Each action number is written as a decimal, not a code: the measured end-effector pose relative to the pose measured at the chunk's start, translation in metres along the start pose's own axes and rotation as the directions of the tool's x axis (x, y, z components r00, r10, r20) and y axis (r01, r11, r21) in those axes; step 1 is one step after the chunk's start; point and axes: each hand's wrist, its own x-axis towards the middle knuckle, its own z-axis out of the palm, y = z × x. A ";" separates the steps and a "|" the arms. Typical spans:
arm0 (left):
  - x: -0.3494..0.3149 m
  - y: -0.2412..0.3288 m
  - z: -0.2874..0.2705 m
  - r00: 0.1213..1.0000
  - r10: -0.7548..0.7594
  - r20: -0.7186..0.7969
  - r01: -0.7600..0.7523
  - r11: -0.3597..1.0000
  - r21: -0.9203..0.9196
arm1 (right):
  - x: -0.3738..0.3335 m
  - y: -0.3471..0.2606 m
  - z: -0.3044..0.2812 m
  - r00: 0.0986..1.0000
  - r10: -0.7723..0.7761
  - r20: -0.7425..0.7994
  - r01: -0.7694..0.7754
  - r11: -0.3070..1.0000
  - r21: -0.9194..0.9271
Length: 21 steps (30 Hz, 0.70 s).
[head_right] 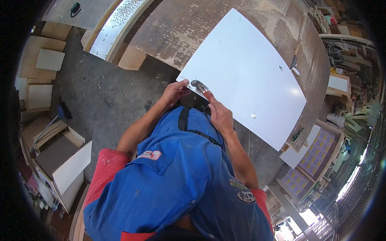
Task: The person aligns white boards to form a corner and taps them together with a hammer. They then place a white panel on a workbench, tap a small pin into its edge with the hammer, and trim a piece of laminate on the corner using snips.
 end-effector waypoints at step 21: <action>-0.042 0.029 0.018 0.862 0.487 0.144 -0.322 0.305 0.896 | 0.009 -0.001 0.000 0.974 0.227 0.017 -0.222 0.928 0.299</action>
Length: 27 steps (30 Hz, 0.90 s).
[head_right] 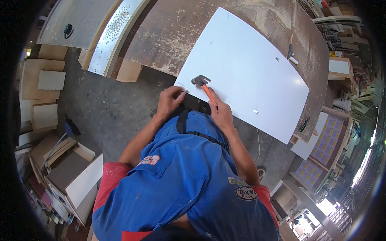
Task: The person aligns white boards to form a corner and taps them together with a hammer. They then place a white panel on a workbench, tap a small pin into its edge with the hammer, and trim a piece of laminate on the corner using snips.
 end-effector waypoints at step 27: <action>0.014 0.009 0.002 0.899 0.432 0.067 -0.437 0.890 0.128 | 0.192 -0.056 0.087 0.886 -0.046 0.462 -0.165 0.899 0.407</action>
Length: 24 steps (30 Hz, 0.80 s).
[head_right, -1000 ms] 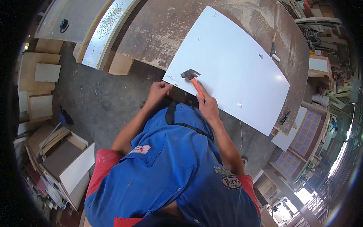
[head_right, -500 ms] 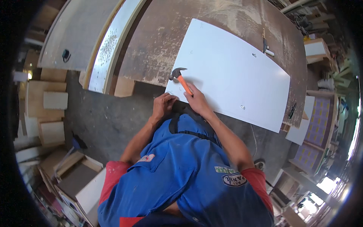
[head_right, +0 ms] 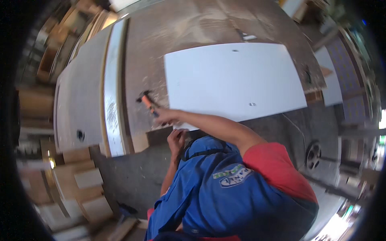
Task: The person aligns white boards to form a corner and taps them together with a hammer. They then place a white panel on a workbench, tap a small pin into its edge with the hammer, and trim a piece of laminate on the corner using snips.
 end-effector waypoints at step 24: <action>-0.012 0.012 0.106 0.656 -0.359 -0.664 0.388 0.915 -0.112 | -0.521 0.246 -0.399 0.106 -0.201 -0.974 -0.629 0.745 -0.222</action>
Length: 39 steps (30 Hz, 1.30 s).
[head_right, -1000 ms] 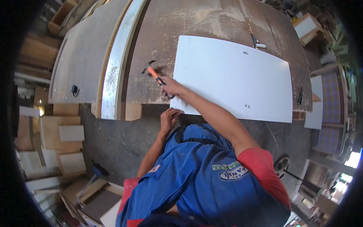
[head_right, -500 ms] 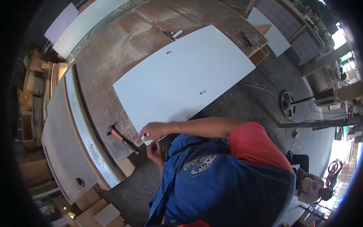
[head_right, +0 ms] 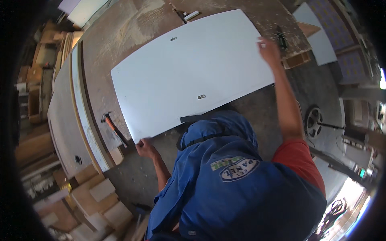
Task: The person aligns white boards to form a corner and taps them together with a hammer. They then place a white panel on a workbench, tap a small pin into its edge with the hammer, and trim a piece of laminate on the corner using snips.
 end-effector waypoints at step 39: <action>-0.208 0.106 0.123 0.513 0.432 0.742 -0.726 0.679 0.106 | -0.232 0.126 -0.077 0.610 0.361 0.705 -0.740 -0.059 0.670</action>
